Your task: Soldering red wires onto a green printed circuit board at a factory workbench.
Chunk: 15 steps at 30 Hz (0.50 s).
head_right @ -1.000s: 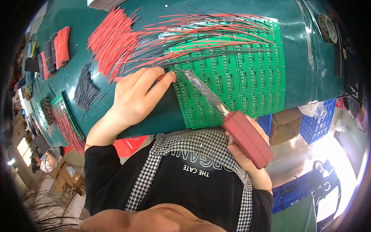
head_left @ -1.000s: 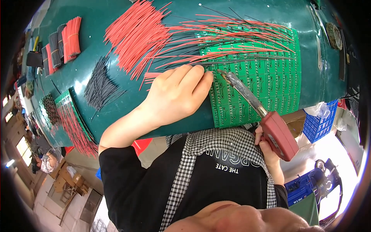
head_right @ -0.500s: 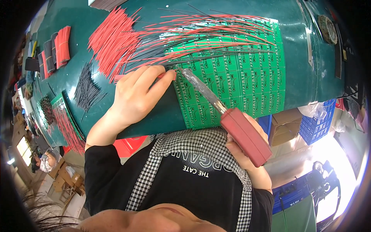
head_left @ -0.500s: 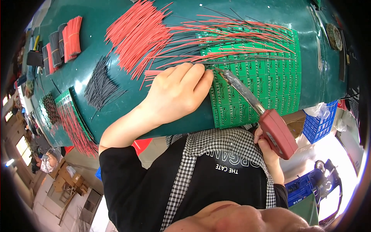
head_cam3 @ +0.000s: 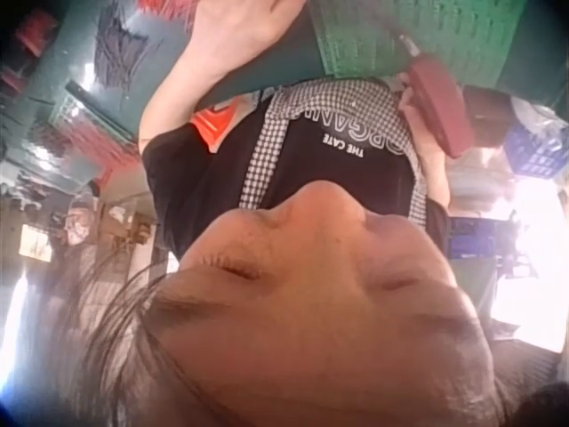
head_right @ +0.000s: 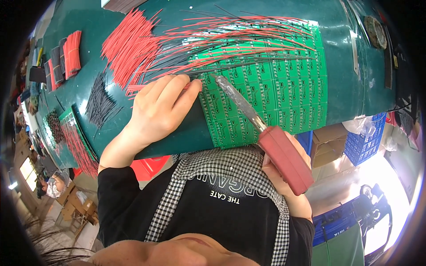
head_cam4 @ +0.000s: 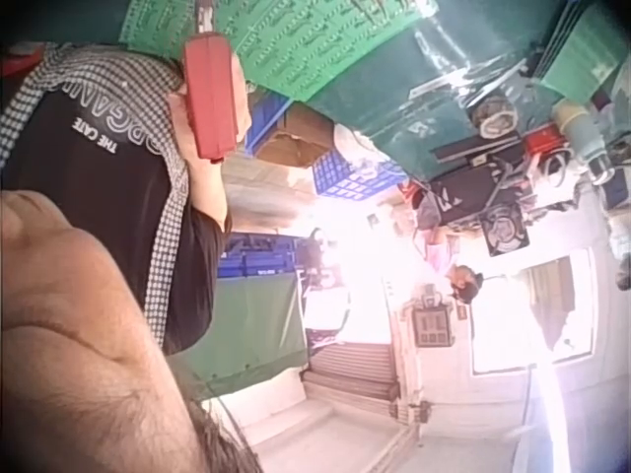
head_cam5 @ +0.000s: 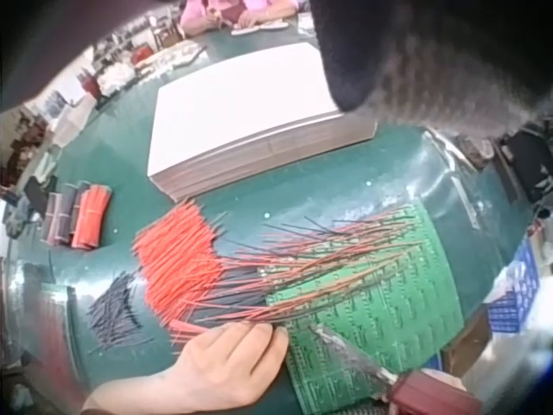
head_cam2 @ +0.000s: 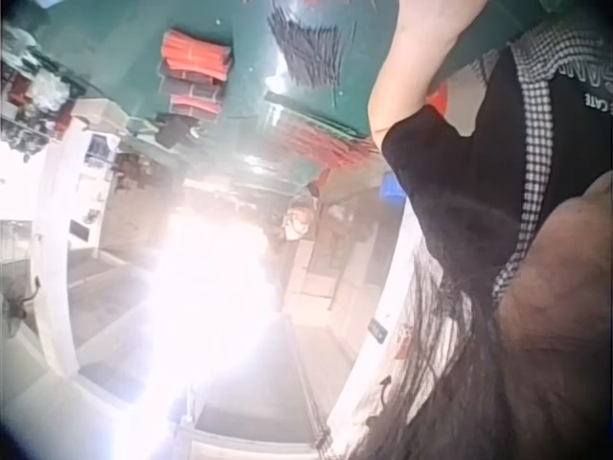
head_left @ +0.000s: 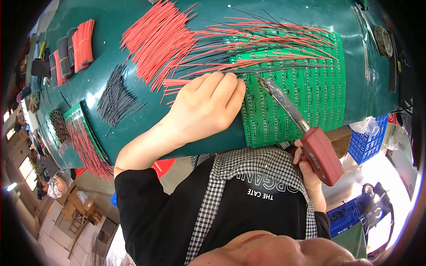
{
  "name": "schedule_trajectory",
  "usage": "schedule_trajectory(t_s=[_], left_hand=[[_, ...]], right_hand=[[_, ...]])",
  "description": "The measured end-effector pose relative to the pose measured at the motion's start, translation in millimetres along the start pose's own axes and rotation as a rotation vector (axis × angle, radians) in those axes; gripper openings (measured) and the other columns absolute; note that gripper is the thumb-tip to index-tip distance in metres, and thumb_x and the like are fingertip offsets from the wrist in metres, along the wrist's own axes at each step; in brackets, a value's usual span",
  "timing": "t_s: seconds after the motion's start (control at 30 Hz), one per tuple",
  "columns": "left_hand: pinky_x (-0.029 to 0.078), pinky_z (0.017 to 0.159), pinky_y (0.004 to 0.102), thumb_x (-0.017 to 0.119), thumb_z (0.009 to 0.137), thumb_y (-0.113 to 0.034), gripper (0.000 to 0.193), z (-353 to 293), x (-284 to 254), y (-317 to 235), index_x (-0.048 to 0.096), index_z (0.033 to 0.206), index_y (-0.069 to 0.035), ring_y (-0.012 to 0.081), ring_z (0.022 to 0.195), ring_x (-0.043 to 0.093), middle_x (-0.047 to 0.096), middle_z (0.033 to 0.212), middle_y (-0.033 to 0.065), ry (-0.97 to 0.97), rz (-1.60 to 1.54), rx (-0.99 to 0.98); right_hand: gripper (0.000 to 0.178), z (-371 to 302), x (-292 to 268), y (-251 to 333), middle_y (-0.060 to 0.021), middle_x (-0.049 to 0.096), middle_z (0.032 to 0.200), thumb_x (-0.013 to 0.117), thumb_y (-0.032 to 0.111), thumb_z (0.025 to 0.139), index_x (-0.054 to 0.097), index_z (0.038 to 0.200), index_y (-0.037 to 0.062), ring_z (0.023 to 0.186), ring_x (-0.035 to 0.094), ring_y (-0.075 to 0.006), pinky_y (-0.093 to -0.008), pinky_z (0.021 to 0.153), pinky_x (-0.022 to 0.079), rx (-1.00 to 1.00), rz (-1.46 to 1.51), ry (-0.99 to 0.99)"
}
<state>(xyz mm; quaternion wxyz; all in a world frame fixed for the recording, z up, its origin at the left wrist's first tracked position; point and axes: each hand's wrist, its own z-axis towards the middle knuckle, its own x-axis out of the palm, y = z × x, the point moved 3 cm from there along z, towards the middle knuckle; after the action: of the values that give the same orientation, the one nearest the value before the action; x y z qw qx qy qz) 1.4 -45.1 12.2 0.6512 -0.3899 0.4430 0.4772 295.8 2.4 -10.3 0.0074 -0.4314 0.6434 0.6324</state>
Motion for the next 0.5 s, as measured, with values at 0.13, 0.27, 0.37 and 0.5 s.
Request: schedule_trajectory(t_s=[0.13, 0.27, 0.37, 0.5], left_hand=[[0.046, 0.055, 0.0268, 0.067, 0.069, -0.006, 0.027, -4, 0, 3, 0.065, 0.096, -0.003, 0.0148, 0.07, 0.058, 0.057, 0.088, 0.0046, -0.017, 0.004, -0.012], [0.048, 0.056, 0.0266, 0.067, 0.068, -0.006, 0.023, 0, -1, -1, 0.066, 0.091, -0.002, 0.0166, 0.073, 0.061, 0.059, 0.089, 0.0057, -0.097, 0.014, 0.035], [0.049, 0.057, 0.0262, 0.067, 0.067, -0.006, 0.021, 4, 0, -6, 0.066, 0.088, -0.001, 0.0177, 0.074, 0.061, 0.059, 0.089, 0.0063, -0.075, -0.01, 0.058], [0.05, 0.057, 0.0264, 0.067, 0.067, -0.005, 0.024, 11, 3, -4, 0.066, 0.09, 0.0, 0.0179, 0.073, 0.061, 0.059, 0.088, 0.0062, -0.07, -0.015, 0.067]], right_hand=[[0.044, -2, 4, -6, -0.0115, 0.066, 0.104, 0.073, 0.005, 0.066, 0.063, 0.109, 0.0042, 0.093, 0.066, -0.0266, -0.0323, 0.08, 0.053, 0.031, 0.1, -0.023], [0.045, 4, 1, 1, -0.0113, 0.066, 0.103, 0.071, 0.003, 0.067, 0.062, 0.111, 0.0018, 0.094, 0.066, -0.0241, -0.0309, 0.082, 0.052, 0.133, 0.197, -0.009], [0.045, 10, 2, 11, -0.0112, 0.066, 0.103, 0.07, 0.002, 0.068, 0.062, 0.112, 0.0007, 0.093, 0.066, -0.0221, -0.0298, 0.082, 0.051, 0.142, 0.302, 0.002], [0.039, 11, 2, 13, -0.0112, 0.066, 0.103, 0.071, 0.002, 0.068, 0.065, 0.107, 0.0045, 0.093, 0.066, -0.0233, -0.0307, 0.081, 0.052, 0.155, 0.438, 0.027]])
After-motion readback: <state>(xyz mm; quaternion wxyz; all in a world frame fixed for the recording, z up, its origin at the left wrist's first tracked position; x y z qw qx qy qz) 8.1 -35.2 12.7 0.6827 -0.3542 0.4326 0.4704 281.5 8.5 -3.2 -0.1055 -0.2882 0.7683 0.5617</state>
